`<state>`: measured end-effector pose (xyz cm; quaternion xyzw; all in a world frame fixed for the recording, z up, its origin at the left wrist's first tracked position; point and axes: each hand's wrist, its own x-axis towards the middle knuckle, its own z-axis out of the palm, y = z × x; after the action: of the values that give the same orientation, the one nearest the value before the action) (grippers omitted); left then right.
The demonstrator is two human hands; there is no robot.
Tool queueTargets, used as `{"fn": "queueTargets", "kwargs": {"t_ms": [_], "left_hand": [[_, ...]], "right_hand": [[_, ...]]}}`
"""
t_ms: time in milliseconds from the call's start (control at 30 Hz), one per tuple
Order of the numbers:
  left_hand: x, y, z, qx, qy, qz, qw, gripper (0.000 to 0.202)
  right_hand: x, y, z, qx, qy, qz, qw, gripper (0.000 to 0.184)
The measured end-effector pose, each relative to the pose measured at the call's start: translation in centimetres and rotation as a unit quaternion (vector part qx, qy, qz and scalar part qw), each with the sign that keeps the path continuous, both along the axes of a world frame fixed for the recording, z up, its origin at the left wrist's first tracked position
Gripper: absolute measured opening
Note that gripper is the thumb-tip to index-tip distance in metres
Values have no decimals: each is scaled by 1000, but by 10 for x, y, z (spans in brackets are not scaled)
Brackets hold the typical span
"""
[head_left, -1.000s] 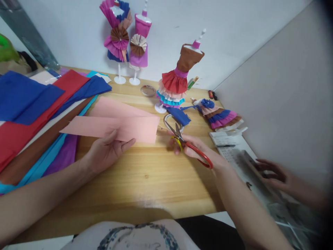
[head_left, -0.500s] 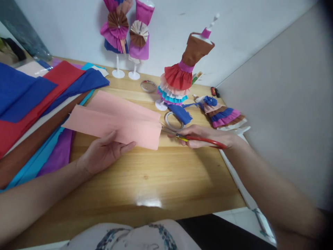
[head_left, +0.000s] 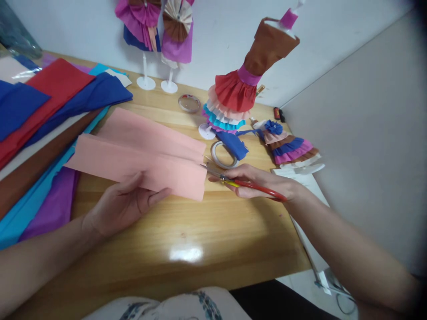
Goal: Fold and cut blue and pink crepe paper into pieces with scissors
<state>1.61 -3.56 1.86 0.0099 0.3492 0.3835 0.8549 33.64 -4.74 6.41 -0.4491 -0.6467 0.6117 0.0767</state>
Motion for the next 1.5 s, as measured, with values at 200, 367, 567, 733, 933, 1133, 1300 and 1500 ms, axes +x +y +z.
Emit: {"fn": "queueTargets", "kwargs": {"t_ms": [200,367,567,733,933,1133,1300,1500], "left_hand": [[3,1,5,-30,37,16,999,39],[3,0,4,-20,32,8,999,37],[1,0,-1,-4,21,2,1000,36],[1,0,0,-5,17,0,1000,35],[-3,-1,-5,28,-2,-24,999,24],[-2,-1,-2,27,-26,-11,999,39],[0,-2,5,8,-11,-20,1000,39],[-4,-1,-5,10,-15,-28,999,33]], "right_hand": [[-4,-2,-4,18,1,2,1000,69],[-5,0,-3,23,4,4,1000,70],[-5,1,-5,26,4,7,1000,67],[-5,1,-7,27,0,11,1000,68],[-3,2,-9,29,8,3,1000,66],[-5,2,-6,44,-3,10,999,66],[-9,1,-1,34,-23,16,999,72],[-11,2,-1,63,-39,16,997,67]]}}
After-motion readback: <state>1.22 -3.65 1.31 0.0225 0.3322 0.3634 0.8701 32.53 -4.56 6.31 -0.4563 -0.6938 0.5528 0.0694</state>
